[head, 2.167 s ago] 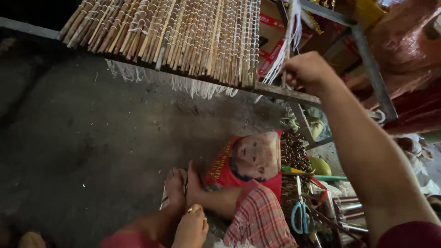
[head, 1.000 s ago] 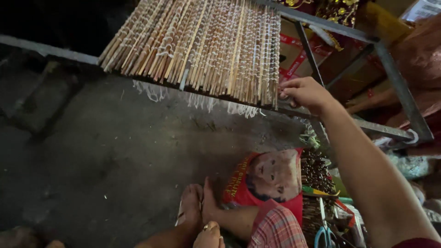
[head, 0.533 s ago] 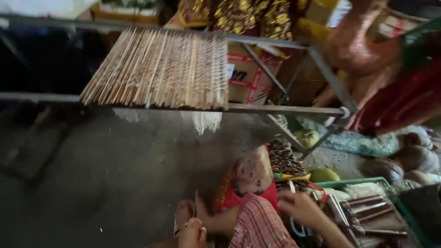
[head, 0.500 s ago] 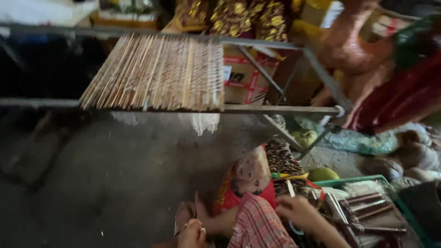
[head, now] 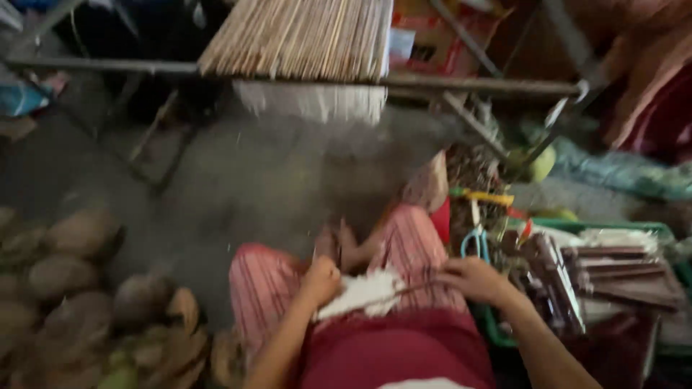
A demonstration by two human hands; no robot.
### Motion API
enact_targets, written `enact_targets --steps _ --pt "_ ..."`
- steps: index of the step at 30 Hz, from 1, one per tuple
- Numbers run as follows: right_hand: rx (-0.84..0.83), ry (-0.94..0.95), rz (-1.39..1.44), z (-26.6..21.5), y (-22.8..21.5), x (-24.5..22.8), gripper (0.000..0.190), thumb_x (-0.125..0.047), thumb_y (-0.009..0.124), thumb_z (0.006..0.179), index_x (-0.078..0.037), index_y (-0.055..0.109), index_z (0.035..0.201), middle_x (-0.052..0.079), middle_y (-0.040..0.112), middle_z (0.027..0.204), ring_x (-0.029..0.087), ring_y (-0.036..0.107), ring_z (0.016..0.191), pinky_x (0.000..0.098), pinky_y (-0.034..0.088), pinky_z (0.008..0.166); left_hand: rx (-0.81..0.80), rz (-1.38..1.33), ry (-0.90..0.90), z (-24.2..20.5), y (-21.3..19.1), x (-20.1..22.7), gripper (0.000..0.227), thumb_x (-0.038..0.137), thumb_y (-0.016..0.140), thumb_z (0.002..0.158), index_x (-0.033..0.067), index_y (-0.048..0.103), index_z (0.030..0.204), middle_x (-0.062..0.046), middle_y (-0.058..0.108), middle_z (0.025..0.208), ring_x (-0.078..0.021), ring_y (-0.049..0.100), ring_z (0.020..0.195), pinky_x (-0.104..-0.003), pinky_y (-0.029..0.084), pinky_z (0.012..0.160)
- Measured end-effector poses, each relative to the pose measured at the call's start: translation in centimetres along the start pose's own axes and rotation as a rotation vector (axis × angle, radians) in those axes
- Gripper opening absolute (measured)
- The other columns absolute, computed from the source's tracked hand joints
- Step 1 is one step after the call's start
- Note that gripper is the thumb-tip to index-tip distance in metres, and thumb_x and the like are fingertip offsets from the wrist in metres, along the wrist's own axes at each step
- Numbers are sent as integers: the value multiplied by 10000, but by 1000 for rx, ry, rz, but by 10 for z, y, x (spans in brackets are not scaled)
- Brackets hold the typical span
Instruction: Tying and looping white strings onto a wooden stick to create a woven pattern
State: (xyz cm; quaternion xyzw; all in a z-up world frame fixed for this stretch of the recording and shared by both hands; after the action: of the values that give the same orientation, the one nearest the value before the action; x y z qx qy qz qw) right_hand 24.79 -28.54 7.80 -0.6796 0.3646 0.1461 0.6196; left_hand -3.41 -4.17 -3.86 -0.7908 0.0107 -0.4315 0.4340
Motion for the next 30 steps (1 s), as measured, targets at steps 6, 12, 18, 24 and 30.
enact_targets --steps 6,12,18,24,30 --pt "372 109 -12 -11 11 39 263 -337 786 899 -208 808 1127 27 799 1108 240 736 1074 385 566 945 74 40 70 35 24 -45 305 314 551 932 62 720 950 -192 698 1046 -395 682 1058 -507 538 949" --pt "327 211 23 -29 10 35 207 -366 758 937 -216 837 1058 29 809 1023 255 737 1014 399 565 920 88 -38 120 26 9 -25 273 256 609 869 34 742 956 -186 706 1107 -392 664 1094 -483 541 960" --pt "249 205 -127 -39 4 13 178 -405 751 901 -249 836 898 32 805 786 273 750 837 409 571 782 62 -68 137 6 -4 -11 225 230 626 864 32 716 923 -160 702 1091 -366 663 1074 -460 544 936" --pt "409 179 -208 -31 -10 30 263 -423 723 948 -172 800 942 138 726 724 377 681 778 458 544 765 -61 -57 130 -2 -15 8 194 241 651 855 72 720 921 -145 709 1049 -357 667 1066 -449 539 935" --pt "617 391 -110 1 -33 75 218 -385 790 970 -186 801 1058 63 719 796 266 705 811 417 549 748 -128 -59 129 -5 -21 19 205 266 645 882 65 677 857 -100 726 1064 -320 678 1051 -426 538 905"
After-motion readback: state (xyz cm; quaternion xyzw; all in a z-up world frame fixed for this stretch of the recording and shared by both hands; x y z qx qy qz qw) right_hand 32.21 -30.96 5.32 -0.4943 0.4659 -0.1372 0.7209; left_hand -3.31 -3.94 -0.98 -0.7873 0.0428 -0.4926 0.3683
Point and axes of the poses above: each hand's wrist, its own z-axis towards the middle knuckle, its own y-axis out of the palm, x = y × z, the point moved 3 cm from there along z, towards the middle knuckle
